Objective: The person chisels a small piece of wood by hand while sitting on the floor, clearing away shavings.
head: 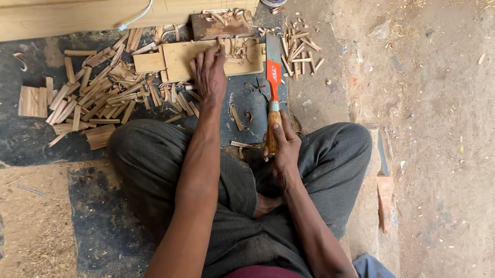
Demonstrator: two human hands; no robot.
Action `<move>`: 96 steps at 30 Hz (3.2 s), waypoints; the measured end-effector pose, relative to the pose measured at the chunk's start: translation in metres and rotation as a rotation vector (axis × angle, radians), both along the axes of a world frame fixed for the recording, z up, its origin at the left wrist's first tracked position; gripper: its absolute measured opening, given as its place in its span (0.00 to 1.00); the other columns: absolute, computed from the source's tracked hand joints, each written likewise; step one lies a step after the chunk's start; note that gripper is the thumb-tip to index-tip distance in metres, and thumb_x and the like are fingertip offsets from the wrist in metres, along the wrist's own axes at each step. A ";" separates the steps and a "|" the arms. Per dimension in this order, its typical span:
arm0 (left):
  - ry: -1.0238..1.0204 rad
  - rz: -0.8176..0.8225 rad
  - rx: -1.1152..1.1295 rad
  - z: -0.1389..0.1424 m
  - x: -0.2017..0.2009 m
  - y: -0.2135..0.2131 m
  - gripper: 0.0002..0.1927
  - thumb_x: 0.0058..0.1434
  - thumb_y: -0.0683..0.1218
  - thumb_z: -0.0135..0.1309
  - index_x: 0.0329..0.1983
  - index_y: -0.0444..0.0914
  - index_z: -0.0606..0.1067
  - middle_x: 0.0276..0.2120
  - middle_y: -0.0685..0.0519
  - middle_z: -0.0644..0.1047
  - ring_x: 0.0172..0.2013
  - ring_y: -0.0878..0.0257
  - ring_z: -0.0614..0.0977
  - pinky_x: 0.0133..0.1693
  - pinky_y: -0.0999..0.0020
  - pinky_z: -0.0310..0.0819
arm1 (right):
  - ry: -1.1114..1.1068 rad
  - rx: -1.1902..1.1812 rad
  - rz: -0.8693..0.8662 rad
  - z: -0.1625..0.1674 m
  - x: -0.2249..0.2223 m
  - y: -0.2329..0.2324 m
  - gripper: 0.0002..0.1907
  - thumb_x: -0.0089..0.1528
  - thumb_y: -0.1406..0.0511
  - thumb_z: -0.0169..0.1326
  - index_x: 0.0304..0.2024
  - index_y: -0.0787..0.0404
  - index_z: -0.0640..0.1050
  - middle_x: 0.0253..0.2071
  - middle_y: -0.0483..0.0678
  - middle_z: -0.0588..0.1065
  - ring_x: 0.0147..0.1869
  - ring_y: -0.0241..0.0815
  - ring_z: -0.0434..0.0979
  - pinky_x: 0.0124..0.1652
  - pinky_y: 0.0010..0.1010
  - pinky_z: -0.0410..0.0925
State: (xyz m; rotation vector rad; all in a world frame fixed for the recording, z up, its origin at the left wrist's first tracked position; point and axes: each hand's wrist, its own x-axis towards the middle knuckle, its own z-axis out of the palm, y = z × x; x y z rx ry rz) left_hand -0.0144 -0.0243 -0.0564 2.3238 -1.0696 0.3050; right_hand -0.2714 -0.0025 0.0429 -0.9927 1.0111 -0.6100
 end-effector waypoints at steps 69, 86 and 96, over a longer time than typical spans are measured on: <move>0.043 0.006 0.089 -0.005 -0.011 -0.002 0.20 0.70 0.39 0.52 0.64 0.43 0.75 0.44 0.54 0.73 0.46 0.60 0.74 0.53 0.63 0.73 | 0.130 -0.144 0.087 -0.008 0.008 0.018 0.29 0.68 0.62 0.53 0.71 0.60 0.67 0.33 0.48 0.77 0.21 0.34 0.73 0.18 0.27 0.66; 0.302 0.314 -0.117 -0.009 -0.002 -0.003 0.52 0.51 0.50 0.72 0.75 0.43 0.56 0.61 0.49 0.69 0.61 0.52 0.69 0.60 0.51 0.57 | 0.365 -0.132 0.278 -0.008 0.017 0.030 0.28 0.69 0.62 0.52 0.71 0.60 0.70 0.30 0.50 0.73 0.23 0.31 0.66 0.24 0.27 0.62; 0.331 0.330 -0.033 -0.012 -0.003 -0.006 0.53 0.54 0.45 0.69 0.78 0.42 0.50 0.63 0.47 0.68 0.61 0.51 0.70 0.61 0.50 0.57 | 0.316 -0.466 0.354 0.009 0.009 0.027 0.20 0.70 0.60 0.51 0.57 0.69 0.75 0.51 0.51 0.76 0.37 0.28 0.75 0.33 0.25 0.70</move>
